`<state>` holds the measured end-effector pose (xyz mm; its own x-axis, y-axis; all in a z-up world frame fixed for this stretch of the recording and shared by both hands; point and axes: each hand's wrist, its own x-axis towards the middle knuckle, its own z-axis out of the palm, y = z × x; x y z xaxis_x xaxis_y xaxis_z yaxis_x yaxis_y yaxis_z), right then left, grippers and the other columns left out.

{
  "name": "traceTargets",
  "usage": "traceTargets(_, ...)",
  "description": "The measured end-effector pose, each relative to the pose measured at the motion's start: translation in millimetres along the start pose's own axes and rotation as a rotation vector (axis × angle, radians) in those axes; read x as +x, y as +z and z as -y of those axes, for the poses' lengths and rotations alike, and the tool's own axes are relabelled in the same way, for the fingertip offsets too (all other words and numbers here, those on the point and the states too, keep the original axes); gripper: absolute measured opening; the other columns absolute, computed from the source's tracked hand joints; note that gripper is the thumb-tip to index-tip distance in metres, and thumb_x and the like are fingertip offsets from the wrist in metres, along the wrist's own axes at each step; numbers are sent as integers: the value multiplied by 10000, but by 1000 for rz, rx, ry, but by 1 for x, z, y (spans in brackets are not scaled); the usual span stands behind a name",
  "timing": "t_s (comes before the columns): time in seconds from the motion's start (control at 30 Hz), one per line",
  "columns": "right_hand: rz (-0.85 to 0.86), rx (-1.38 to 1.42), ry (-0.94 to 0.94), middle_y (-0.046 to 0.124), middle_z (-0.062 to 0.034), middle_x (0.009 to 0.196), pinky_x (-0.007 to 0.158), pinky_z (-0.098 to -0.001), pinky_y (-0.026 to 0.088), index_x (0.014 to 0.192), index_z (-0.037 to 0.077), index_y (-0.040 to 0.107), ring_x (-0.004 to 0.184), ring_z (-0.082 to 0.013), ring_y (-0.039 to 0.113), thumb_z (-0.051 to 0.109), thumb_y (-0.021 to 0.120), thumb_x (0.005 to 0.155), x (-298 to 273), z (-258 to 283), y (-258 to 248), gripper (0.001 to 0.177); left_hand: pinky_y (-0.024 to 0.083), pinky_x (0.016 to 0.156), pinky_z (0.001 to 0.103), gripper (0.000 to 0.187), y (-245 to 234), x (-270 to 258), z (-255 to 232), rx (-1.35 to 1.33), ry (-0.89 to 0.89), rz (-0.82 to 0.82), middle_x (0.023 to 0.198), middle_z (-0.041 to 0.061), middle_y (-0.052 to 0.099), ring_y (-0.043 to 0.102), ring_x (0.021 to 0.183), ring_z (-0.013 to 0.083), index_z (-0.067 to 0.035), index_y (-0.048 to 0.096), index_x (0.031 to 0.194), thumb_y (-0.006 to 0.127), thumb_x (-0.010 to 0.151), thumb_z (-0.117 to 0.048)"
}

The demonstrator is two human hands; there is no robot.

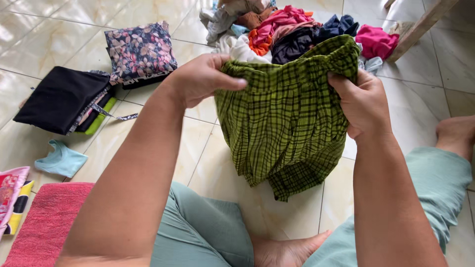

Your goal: The person folds pieces of laundry by hand while sitting on a tiled floor, including a pair of black shorts and a green checkered garment, then smooths and stacks them.

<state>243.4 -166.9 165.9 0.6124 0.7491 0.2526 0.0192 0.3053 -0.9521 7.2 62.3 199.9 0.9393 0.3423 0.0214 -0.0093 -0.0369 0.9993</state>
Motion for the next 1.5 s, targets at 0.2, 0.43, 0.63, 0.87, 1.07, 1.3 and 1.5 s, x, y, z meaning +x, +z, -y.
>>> traceTargets(0.2, 65, -13, 86, 759, -41, 1030, 745, -262, 580, 1169, 10, 712, 858, -105, 704, 76, 646, 1001, -15, -25, 7, 192, 473, 1051, 295, 818, 27, -6, 30, 373, -114, 140, 1305, 106, 666, 637, 1210, 204, -87, 496, 1428, 888, 713, -151)
traceTargets(0.43, 278, -104, 162, 745, -35, 1013, 755, -257, 563, 1205, -9, 741, 857, -90, 670, 86, 694, 970, -31, -35, 28, 258, 532, 1037, 304, 565, 66, 18, 62, 96, 137, 187, 1216, 55, 735, 659, 1125, 129, -26, 666, 1329, 860, 807, -125)
traceTargets(0.63, 361, -107, 231, 757, -45, 1099, 901, -332, 593, 1237, 34, 667, 992, -143, 722, 98, 861, 708, -44, -37, 26, 567, 593, 943, 284, 310, 70, 19, 58, 113, 226, 119, 1098, 10, 783, 702, 988, 78, -69, 722, 1236, 752, 931, -111)
traceTargets(0.87, 529, -354, 333, 772, -53, 1151, 965, -329, 571, 1203, 44, 701, 1050, -163, 720, 102, 916, 614, -73, -104, 70, 629, 606, 981, 301, 250, 49, 6, -4, -17, 722, -7, 1166, 6, 774, 715, 1053, 90, -97, 705, 1327, 727, 1082, -138)
traceTargets(1.07, 512, -647, 410, 805, -60, 1111, 885, -338, 569, 1172, 118, 761, 993, -161, 725, 142, 815, 773, -78, -184, 64, 403, 605, 972, 321, 228, 18, -16, -11, 120, 494, -48, 1104, -14, 780, 720, 1005, 90, -105, 748, 1204, 774, 984, -159)
traceTargets(1.3, -591, -233, 492, 643, -101, 826, 616, -392, 433, 980, 85, 666, 722, -214, 564, 202, 515, 1025, 8, -229, -32, 196, 528, 833, 417, 390, 2, -3, 53, 1206, 123, -120, 941, 118, 764, 691, 869, 270, -150, 777, 1100, 877, 723, -168)
traceTargets(1.5, -429, -421, -997, 766, -73, 1055, 904, -280, 635, 1141, -30, 709, 986, -157, 759, -33, 713, 1061, 50, -42, -16, 81, 412, 1046, 477, 197, -26, 22, 34, 1190, 818, -517, 970, 50, 772, 669, 950, 222, -143, 795, 1086, 867, 937, -250)
